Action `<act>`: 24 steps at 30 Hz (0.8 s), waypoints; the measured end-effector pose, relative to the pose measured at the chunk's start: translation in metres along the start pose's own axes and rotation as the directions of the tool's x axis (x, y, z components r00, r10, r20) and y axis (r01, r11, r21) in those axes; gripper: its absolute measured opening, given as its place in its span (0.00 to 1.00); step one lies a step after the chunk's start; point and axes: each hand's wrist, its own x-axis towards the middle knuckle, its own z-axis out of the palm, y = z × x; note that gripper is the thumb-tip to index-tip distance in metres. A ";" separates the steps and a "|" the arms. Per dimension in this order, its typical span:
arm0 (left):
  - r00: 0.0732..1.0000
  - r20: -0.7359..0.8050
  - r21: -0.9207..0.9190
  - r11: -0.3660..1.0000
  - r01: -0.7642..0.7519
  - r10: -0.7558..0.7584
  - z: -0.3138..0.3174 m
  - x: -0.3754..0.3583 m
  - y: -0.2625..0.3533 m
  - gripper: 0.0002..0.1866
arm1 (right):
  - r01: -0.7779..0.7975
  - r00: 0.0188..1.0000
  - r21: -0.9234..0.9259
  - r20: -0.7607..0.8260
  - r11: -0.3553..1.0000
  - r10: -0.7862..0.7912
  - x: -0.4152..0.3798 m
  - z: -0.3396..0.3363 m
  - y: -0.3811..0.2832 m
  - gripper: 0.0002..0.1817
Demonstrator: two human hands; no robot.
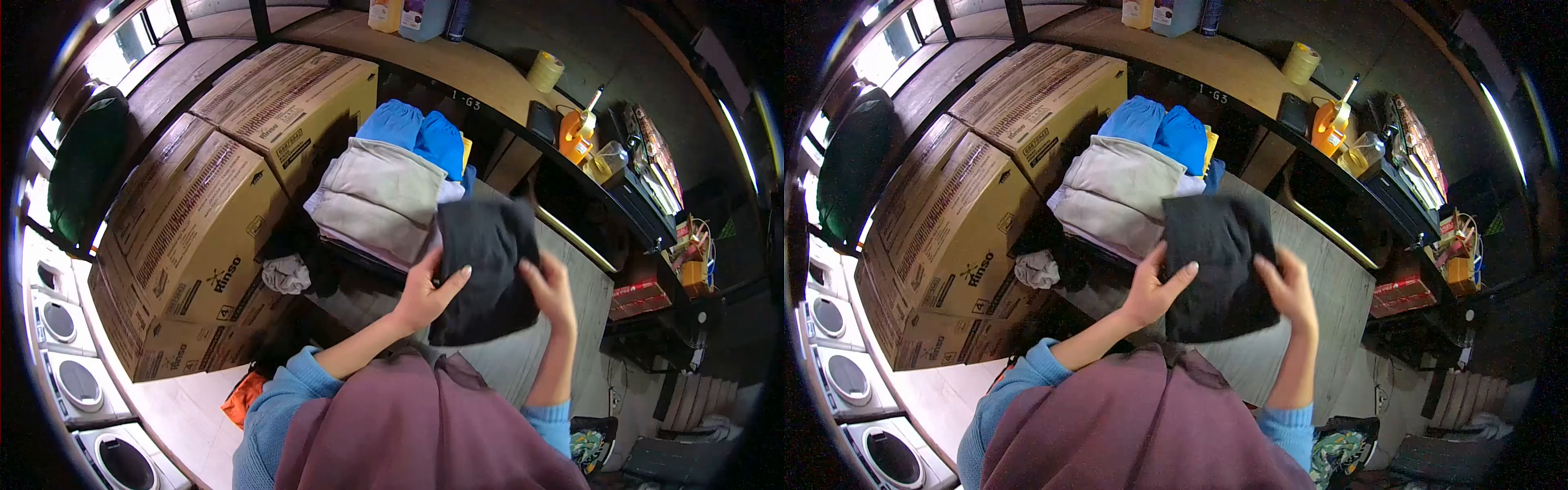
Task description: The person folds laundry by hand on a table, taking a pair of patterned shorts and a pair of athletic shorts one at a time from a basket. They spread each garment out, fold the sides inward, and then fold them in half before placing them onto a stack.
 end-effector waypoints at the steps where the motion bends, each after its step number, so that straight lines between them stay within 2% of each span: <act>1: 0.997 -0.080 -0.096 0.995 -0.031 0.023 0.010 0.001 0.019 0.25 | -0.011 1.000 -0.014 0.001 1.000 0.011 -0.003 -0.005 -0.002 0.13; 2: 0.980 -0.172 -0.097 0.989 -0.115 0.097 0.018 0.001 0.035 0.21 | 0.020 0.999 -0.133 0.035 0.991 -0.015 0.017 -0.012 -0.036 0.13; 3: 0.951 -0.224 -0.017 0.974 -0.224 0.214 -0.034 0.019 0.051 0.20 | 0.095 0.995 -0.192 0.028 0.977 -0.092 0.062 0.035 -0.066 0.13; 5: 0.867 -0.400 -0.024 0.943 -0.333 0.297 -0.040 0.023 0.058 0.21 | 0.148 0.984 -0.190 0.127 0.971 -0.125 0.105 0.054 -0.101 0.15; 7: 0.830 -0.507 -0.065 0.950 -0.306 0.233 -0.060 0.026 0.050 0.23 | 0.255 0.951 -0.276 0.243 0.927 -0.190 0.145 0.089 -0.112 0.17; 9: 0.781 -0.617 -0.072 0.981 -0.181 0.099 -0.092 0.034 0.021 0.25 | 0.342 0.929 -0.454 0.295 0.823 -0.223 0.179 0.135 -0.076 0.21; 10: 0.779 -0.625 -0.106 0.994 -0.025 -0.047 -0.112 0.037 0.002 0.26 | 0.401 0.913 -0.536 0.297 0.743 -0.278 0.186 0.154 -0.050 0.23; 11: 0.799 -0.566 -0.311 0.950 0.024 -0.205 -0.130 0.035 -0.016 0.23 | 0.454 0.891 -0.609 0.308 0.651 -0.333 0.193 0.173 -0.024 0.26; 12: 0.790 -0.572 -0.338 0.941 0.020 -0.222 -0.139 0.034 -0.009 0.23 | 0.492 0.860 -0.656 0.267 0.572 -0.435 0.192 0.187 0.000 0.26; 15: 0.732 -0.632 -0.357 0.934 0.019 -0.256 -0.160 0.041 0.026 0.24 | 0.471 0.835 -0.605 0.069 0.642 -0.547 0.184 0.197 0.007 0.22; 17: 0.675 -0.691 -0.272 0.958 0.088 -0.258 -0.184 0.044 0.028 0.27 | 0.435 0.873 -0.630 0.121 0.644 -0.472 0.184 0.189 0.003 0.21; 18: 0.696 -0.686 -0.249 0.967 0.050 -0.213 -0.186 0.047 0.042 0.29 | 0.405 0.898 -0.623 0.135 0.669 -0.418 0.182 0.184 -0.005 0.20; 19: 0.730 -0.654 -0.190 0.977 0.097 -0.200 -0.194 0.045 0.044 0.34 | 0.384 0.900 -0.655 0.109 0.651 -0.421 0.180 0.183 -0.011 0.19; 20: 0.697 -0.716 0.091 0.986 0.139 -0.032 -0.203 0.044 0.037 0.35 | 0.363 0.900 -0.685 0.083 0.631 -0.427 0.179 0.182 -0.015 0.19; 21: 0.671 -0.727 0.361 0.913 0.191 0.148 -0.208 0.046 0.030 0.37 | 0.341 0.899 -0.714 0.058 0.612 -0.434 0.176 0.179 -0.021 0.18; 22: 0.640 -0.697 0.506 0.854 0.122 0.322 -0.207 0.052 0.040 0.37 | 0.329 0.911 -0.729 0.076 0.600 -0.406 0.173 0.174 -0.034 0.14; 23: 0.595 -0.638 0.642 0.765 0.060 0.488 -0.205 0.059 0.056 0.38 | 0.324 0.881 -0.762 0.026 0.561 -0.473 0.174 0.168 -0.041 0.14; 24: 0.600 -0.542 0.746 0.666 0.019 0.589 -0.199 0.070 0.069 0.36 | 0.313 0.846 -0.792 -0.018 0.524 -0.533 0.174 0.163 -0.045 0.15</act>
